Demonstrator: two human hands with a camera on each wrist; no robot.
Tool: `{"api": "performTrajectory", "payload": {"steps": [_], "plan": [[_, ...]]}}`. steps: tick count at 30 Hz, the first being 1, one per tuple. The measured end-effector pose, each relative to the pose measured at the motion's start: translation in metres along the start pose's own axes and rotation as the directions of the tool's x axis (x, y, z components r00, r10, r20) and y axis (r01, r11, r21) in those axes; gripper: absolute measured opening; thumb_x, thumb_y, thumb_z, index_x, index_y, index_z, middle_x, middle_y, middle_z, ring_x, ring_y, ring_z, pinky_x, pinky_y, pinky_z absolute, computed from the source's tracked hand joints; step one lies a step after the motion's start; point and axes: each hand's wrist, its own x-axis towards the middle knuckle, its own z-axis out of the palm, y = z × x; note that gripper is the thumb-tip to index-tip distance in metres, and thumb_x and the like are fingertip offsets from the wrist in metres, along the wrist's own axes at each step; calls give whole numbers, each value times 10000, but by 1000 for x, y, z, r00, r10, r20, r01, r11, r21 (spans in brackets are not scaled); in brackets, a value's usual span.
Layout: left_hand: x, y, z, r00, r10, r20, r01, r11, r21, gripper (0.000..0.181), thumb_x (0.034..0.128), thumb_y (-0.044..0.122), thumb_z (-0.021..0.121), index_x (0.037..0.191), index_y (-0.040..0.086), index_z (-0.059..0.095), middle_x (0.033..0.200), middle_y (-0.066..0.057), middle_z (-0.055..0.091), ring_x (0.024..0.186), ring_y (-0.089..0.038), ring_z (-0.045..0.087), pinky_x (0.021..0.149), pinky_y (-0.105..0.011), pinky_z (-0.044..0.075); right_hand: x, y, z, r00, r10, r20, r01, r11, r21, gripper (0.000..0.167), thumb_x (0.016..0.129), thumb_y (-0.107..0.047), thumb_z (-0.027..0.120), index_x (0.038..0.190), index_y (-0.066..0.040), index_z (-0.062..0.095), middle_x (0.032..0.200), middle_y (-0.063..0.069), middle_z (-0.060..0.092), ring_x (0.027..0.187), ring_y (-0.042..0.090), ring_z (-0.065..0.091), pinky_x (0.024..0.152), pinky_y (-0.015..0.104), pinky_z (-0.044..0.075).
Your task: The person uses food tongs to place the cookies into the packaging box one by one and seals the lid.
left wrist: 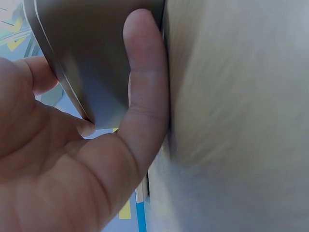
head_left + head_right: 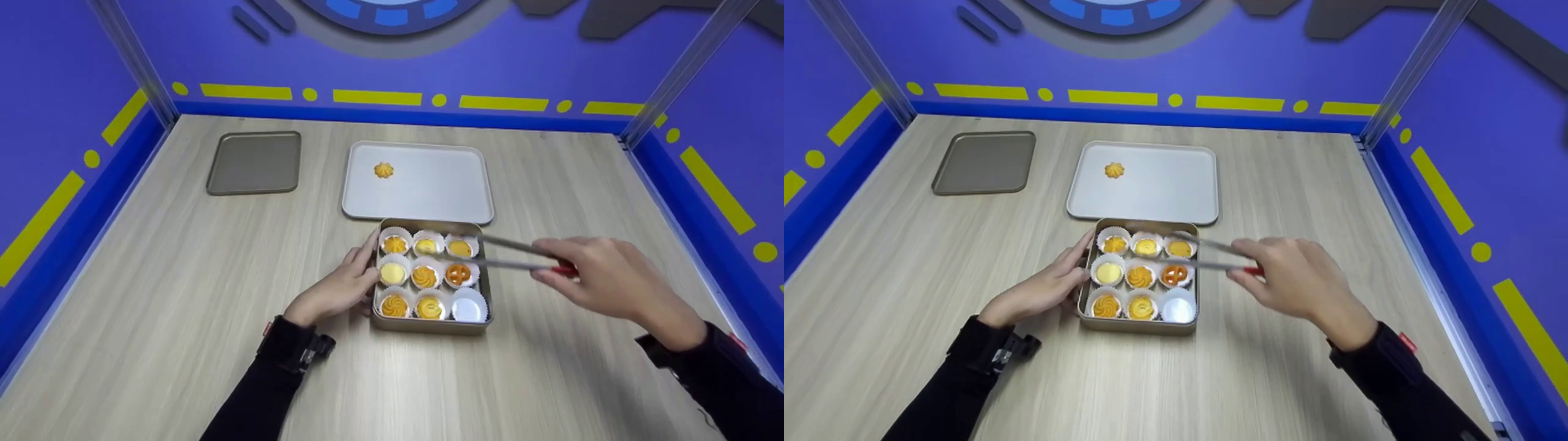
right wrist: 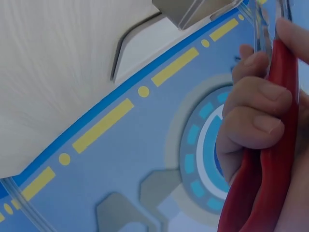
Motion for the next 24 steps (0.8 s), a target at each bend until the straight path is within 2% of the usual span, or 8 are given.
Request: {"api": "performTrajectory", "payload": {"steps": [3, 7, 9, 13, 17, 20, 24], "plan": [[0, 0, 0, 1000, -1, 2, 1, 1000, -13, 794, 1078, 313, 437, 1718, 352, -32, 1682, -176, 288, 1412, -387, 466, 1177, -543, 423, 20, 2, 6, 997, 60, -49, -59, 998, 28, 236, 939, -330, 820, 1103, -178, 746, 676, -94, 414, 567, 64, 347, 510, 247, 268], [0, 0, 1, 1000, -2, 6, 2, 999, -34, 798, 1077, 307, 442, 1716, 362, -32, 1656, -178, 312, 1332, -395, 527, 1065, -504, 522, 52, 4, 17, 982, 185, -28, -182, 981, 67, 268, 987, -399, 754, 1124, -168, 739, 669, -44, 398, 577, 124, 343, 521, 302, 236], [0, 0, 0, 1000, -1, 3, 1, 999, -36, 802, 1076, 305, 446, 1713, 377, -37, 1656, -176, 315, 1330, -390, 530, 1053, -498, 532, 69, 6, 24, 974, 225, -13, -223, 972, 73, 283, 999, -417, 730, 1104, -154, 729, 669, -23, 412, 582, 151, 362, 525, 320, 238], [0, 0, 0, 1000, 3, -4, -3, 999, -32, 806, 1078, 303, 453, 1708, 394, -41, 1655, -178, 319, 1322, -370, 532, 1057, -490, 525, 101, 6, 40, 963, 271, 3, -270, 960, 77, 272, 999, -402, 715, 973, -135, 675, 658, -6, 425, 583, 183, 391, 524, 332, 238], [0, -1, 0, 1000, 0, 3, 0, 999, -44, 804, 1079, 293, 454, 1711, 388, -35, 1644, -186, 322, 1164, -362, 607, 940, -457, 580, 129, 1, 56, 948, 313, 54, -317, 944, 96, 311, 1005, -379, 698, 881, -102, 632, 665, 13, 450, 609, 211, 437, 530, 333, 271], [-1, -1, 0, 1000, -6, 3, 6, 999, -40, 804, 1080, 299, 456, 1710, 394, -34, 1647, -183, 319, 1131, -354, 617, 886, -430, 594, 145, -6, 67, 934, 342, 101, -351, 933, 82, 339, 1013, -392, 682, 885, -80, 646, 682, 27, 480, 639, 231, 478, 546, 336, 310], [-1, 1, 0, 1000, -8, 9, 9, 999, -35, 804, 1082, 311, 453, 1702, 416, -48, 1652, -177, 314, 1144, -352, 613, 882, -417, 593, 162, -15, 77, 911, 383, 152, -390, 921, 17, 388, 1019, -439, 649, 977, -56, 692, 723, 55, 529, 680, 263, 530, 572, 360, 373]]}}
